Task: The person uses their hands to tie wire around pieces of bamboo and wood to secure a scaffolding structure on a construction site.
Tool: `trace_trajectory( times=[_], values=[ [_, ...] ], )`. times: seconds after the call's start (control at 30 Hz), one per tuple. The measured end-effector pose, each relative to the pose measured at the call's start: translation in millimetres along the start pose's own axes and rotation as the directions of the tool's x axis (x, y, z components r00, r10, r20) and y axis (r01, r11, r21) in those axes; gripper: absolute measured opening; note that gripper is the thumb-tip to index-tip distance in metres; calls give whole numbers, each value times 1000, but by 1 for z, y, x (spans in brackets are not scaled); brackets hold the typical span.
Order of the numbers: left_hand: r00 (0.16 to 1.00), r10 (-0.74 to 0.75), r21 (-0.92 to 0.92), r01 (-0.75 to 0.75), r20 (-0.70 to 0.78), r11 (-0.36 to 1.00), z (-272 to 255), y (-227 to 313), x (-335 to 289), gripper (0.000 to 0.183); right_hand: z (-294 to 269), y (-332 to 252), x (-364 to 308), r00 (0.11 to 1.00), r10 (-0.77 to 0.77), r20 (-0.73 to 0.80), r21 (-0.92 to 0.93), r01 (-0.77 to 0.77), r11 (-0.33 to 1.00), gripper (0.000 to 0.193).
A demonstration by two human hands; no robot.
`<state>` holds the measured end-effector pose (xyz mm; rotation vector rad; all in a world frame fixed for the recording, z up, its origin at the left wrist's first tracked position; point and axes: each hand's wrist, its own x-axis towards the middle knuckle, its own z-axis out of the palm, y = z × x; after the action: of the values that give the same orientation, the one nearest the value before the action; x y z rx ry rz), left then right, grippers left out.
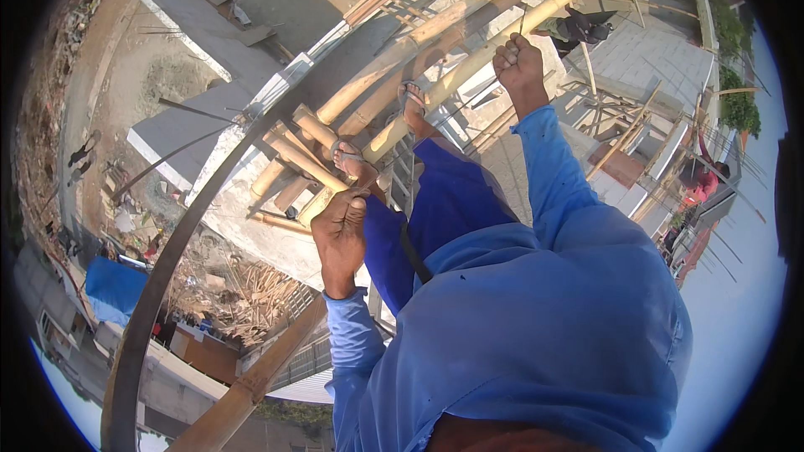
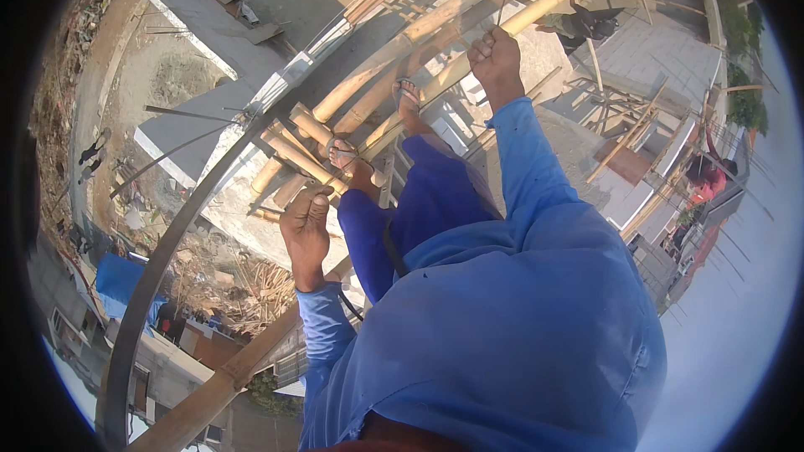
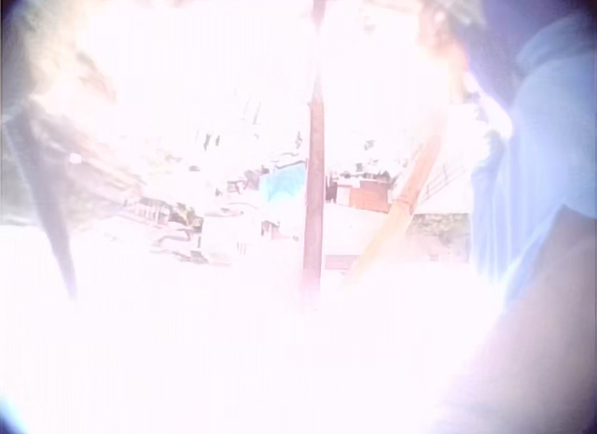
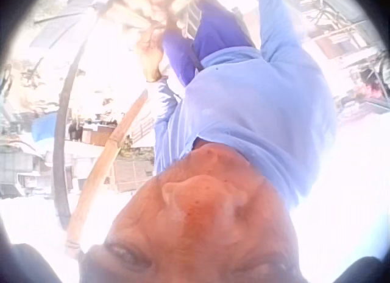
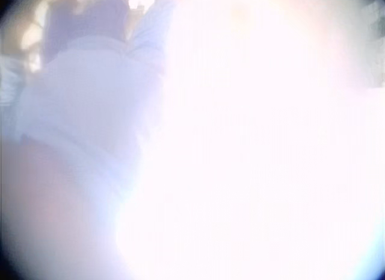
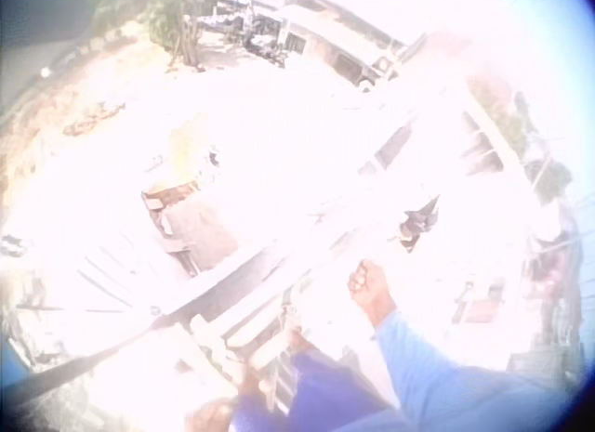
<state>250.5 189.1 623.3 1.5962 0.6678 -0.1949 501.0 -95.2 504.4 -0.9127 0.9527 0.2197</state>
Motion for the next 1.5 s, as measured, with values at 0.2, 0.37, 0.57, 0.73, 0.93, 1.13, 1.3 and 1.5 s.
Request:
trace_trajectory(
  times=[0.2,0.37,0.57,0.73,0.93,1.13,1.3,1.5],
  values=[
    [927,-114,765,-220,356,605,22,-91,19,19,10,-3,-25,999,-35,31,137,31,990,19],
    [705,19,130,-157,709,979,47,1,-10,18,-22,-68,-10,963,-270,-29,166,270,948,9],
    [896,121,399,-306,427,865,-6,-14,29,18,-44,-97,-32,936,-274,-221,240,324,915,16],
    [775,150,535,-548,614,644,-4,-16,13,17,-38,-119,-66,896,-380,-229,322,438,839,12],
    [724,80,90,-193,685,977,-45,58,-6,21,-90,-147,-94,896,-333,-292,425,434,795,9],
    [815,425,726,-559,393,401,-39,19,43,19,-87,-128,-131,859,-467,-209,500,504,704,9],
    [422,-65,342,-624,904,703,-16,25,7,18,-98,-177,-184,743,-589,-319,560,649,515,14],
    [423,185,-222,40,887,974,-64,91,2,18,-101,-189,-186,788,-597,-147,398,600,694,16]
  ],
)
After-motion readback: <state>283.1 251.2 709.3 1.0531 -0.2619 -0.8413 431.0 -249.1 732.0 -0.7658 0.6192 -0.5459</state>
